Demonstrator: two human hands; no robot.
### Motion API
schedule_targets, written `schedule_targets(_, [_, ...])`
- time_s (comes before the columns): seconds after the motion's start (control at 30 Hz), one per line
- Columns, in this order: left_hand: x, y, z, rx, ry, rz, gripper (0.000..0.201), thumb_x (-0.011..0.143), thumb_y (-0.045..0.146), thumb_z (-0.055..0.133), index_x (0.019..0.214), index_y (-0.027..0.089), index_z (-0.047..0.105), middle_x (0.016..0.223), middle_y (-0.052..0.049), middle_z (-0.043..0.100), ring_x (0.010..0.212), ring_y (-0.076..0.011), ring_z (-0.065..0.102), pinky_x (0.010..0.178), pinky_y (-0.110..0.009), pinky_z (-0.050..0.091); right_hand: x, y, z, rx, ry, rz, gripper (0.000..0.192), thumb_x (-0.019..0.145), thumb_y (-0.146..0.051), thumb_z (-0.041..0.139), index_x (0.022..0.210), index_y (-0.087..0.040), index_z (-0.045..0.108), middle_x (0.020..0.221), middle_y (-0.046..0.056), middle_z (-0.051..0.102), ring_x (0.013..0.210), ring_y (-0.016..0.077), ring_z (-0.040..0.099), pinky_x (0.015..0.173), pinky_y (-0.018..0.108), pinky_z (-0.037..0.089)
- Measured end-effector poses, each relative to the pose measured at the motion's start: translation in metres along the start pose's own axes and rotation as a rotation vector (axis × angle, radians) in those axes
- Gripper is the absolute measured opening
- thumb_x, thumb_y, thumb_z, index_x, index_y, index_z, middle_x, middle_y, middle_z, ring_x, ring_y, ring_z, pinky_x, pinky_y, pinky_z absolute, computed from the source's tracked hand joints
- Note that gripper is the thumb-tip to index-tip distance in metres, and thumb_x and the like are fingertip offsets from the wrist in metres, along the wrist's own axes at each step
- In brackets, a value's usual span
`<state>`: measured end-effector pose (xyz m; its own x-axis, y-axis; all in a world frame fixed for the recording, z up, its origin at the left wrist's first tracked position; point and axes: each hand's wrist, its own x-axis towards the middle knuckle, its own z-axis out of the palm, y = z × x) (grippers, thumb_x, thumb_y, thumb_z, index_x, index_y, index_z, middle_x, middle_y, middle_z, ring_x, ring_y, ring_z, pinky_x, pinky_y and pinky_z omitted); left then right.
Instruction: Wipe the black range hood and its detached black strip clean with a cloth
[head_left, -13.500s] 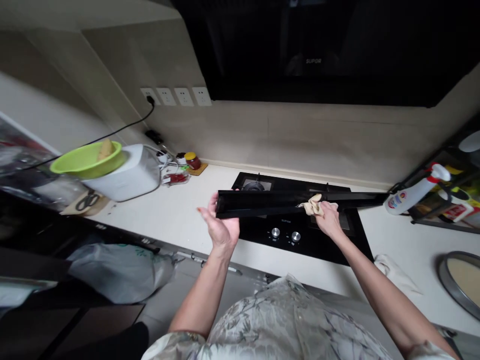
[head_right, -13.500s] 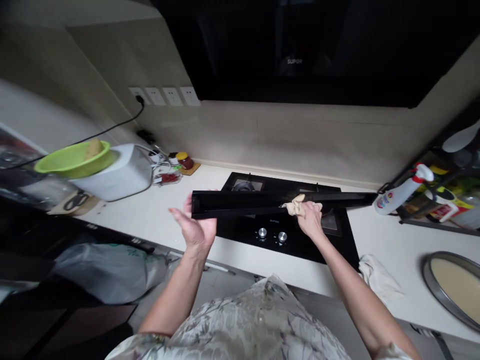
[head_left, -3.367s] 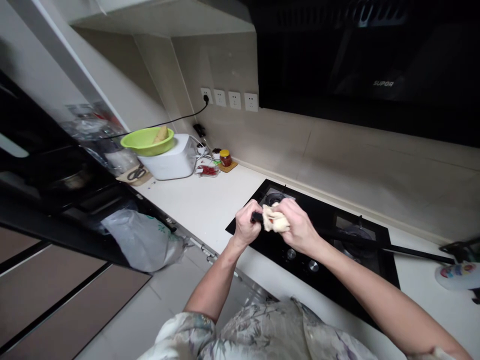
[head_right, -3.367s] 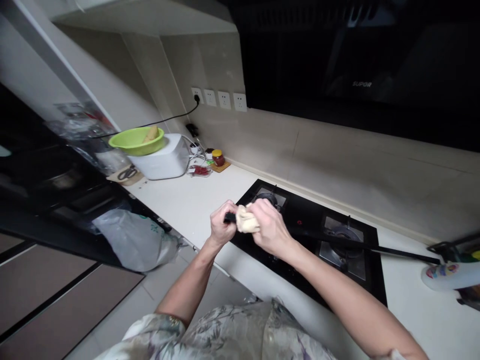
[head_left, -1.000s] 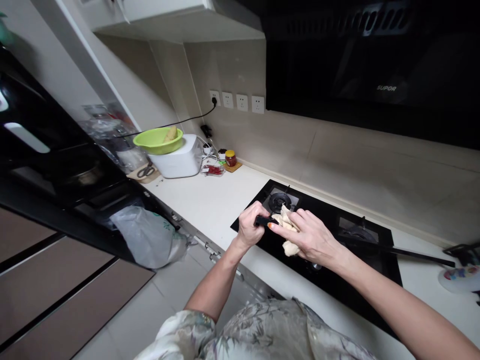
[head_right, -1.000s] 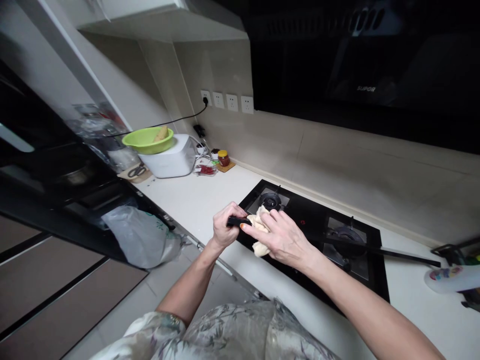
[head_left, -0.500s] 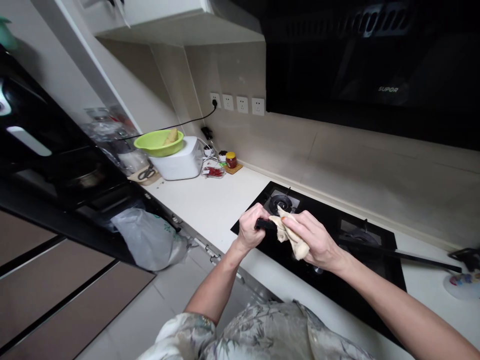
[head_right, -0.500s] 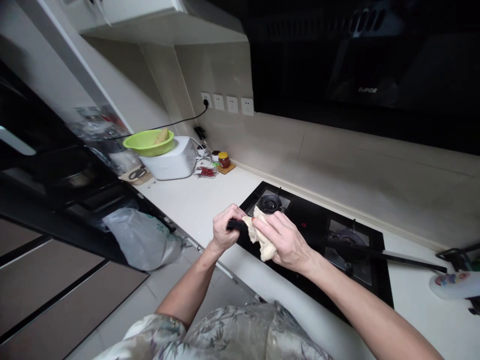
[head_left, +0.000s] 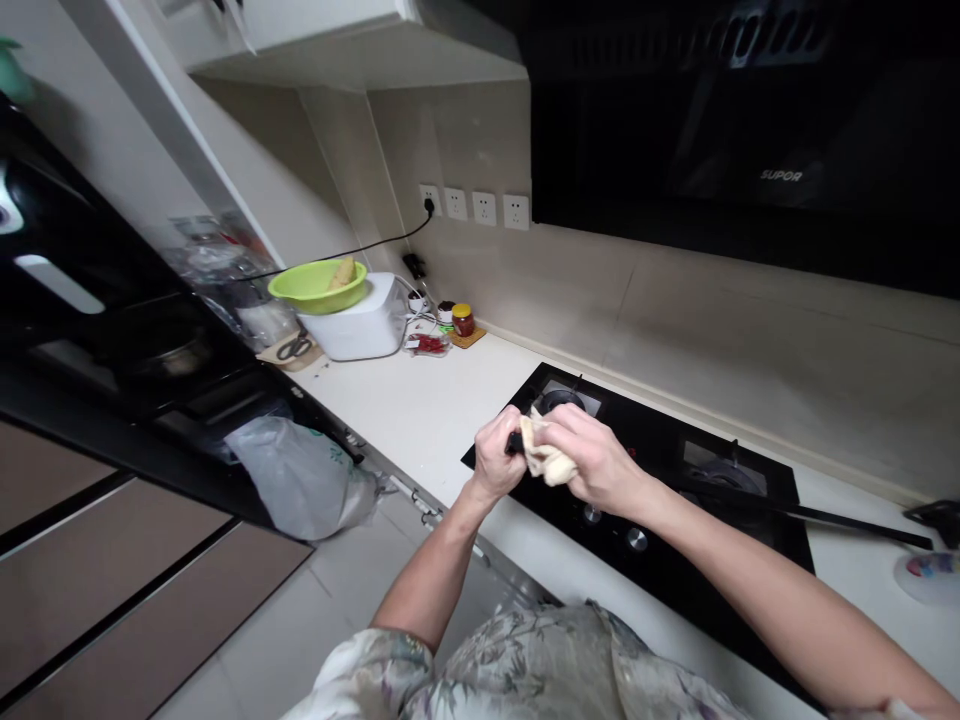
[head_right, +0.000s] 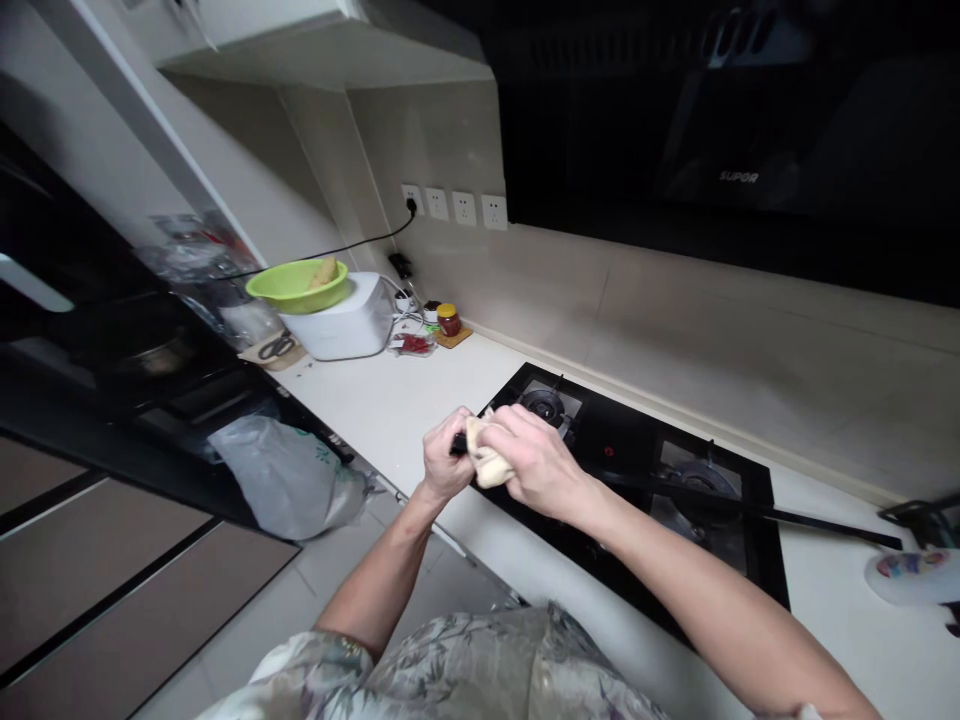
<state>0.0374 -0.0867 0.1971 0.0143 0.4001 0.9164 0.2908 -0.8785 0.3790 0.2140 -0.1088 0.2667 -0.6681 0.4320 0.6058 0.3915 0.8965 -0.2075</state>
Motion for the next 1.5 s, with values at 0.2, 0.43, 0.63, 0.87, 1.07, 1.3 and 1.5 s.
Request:
schedule_targets(0.2, [-0.007,-0.004,0.004,0.005,0.021,-0.008,0.019,0.088,0.01,0.056,0.076,0.021,0.045,0.068,0.001,0.048,0.06,-0.013,0.046,0.054,-0.026,0.037,0.007,-0.002,0.006,0.149,0.055,0.096,0.02,0.082,-0.005,0.045,0.093,-0.021,0.052,0.086,0.003,0.054,0.08,0.0162,0.049,0.071,0.026,0.04])
schedule_targets(0.43, [-0.006,-0.003,0.003,0.036,0.023,-0.056,0.022,0.09,0.013,0.061,0.077,0.021,0.045,0.069,0.002,0.046,0.06,-0.0118,0.044,0.055,-0.025,0.036,0.01,-0.007,0.015,0.056,0.11,0.086,0.022,0.078,-0.004,0.042,0.09,-0.021,0.049,0.083,0.004,0.049,0.078,0.0177,0.045,0.07,0.028,0.038])
schedule_targets(0.63, [-0.009,-0.004,0.007,0.023,0.071,-0.079,0.029,0.091,0.022,0.065,0.074,0.021,0.041,0.067,0.003,0.044,0.057,-0.0118,0.041,0.053,-0.026,0.034,0.016,-0.012,0.02,0.025,0.108,0.128,0.022,0.075,-0.004,0.043,0.089,-0.021,0.048,0.085,0.004,0.05,0.079,0.018,0.045,0.07,0.028,0.038])
schedule_targets(0.87, [-0.007,-0.005,0.009,0.003,0.04,-0.049,0.02,0.089,0.012,0.061,0.078,0.021,0.047,0.069,0.002,0.049,0.06,-0.0125,0.045,0.055,-0.026,0.036,0.003,-0.01,0.015,0.028,0.141,0.154,0.022,0.08,-0.004,0.042,0.092,-0.021,0.049,0.086,0.004,0.05,0.08,0.018,0.047,0.071,0.028,0.04])
schedule_targets(1.07, [-0.005,-0.002,0.009,0.02,0.076,-0.016,0.027,0.092,0.016,0.059,0.074,0.021,0.04,0.065,0.003,0.043,0.055,-0.0115,0.04,0.051,-0.027,0.033,0.012,-0.016,0.022,-0.102,0.167,0.074,0.017,0.086,-0.007,0.042,0.09,-0.02,0.05,0.084,0.006,0.051,0.079,0.0191,0.045,0.072,0.03,0.039])
schedule_targets(1.3, [-0.002,0.001,0.008,0.008,0.042,-0.022,0.022,0.089,0.013,0.059,0.076,0.021,0.043,0.068,0.003,0.047,0.058,-0.0118,0.043,0.053,-0.026,0.035,0.0,-0.016,0.015,-0.129,0.155,0.078,0.017,0.09,-0.008,0.04,0.091,-0.02,0.051,0.085,0.007,0.051,0.08,0.0195,0.044,0.072,0.031,0.038])
schedule_targets(1.5, [-0.002,0.005,0.008,0.053,0.08,0.0,0.026,0.092,0.017,0.057,0.074,0.021,0.039,0.065,0.004,0.04,0.055,-0.0109,0.038,0.05,-0.025,0.033,0.012,-0.024,0.021,-0.124,0.176,0.074,0.016,0.084,-0.006,0.042,0.088,-0.02,0.05,0.083,0.006,0.049,0.078,0.0196,0.044,0.071,0.03,0.039])
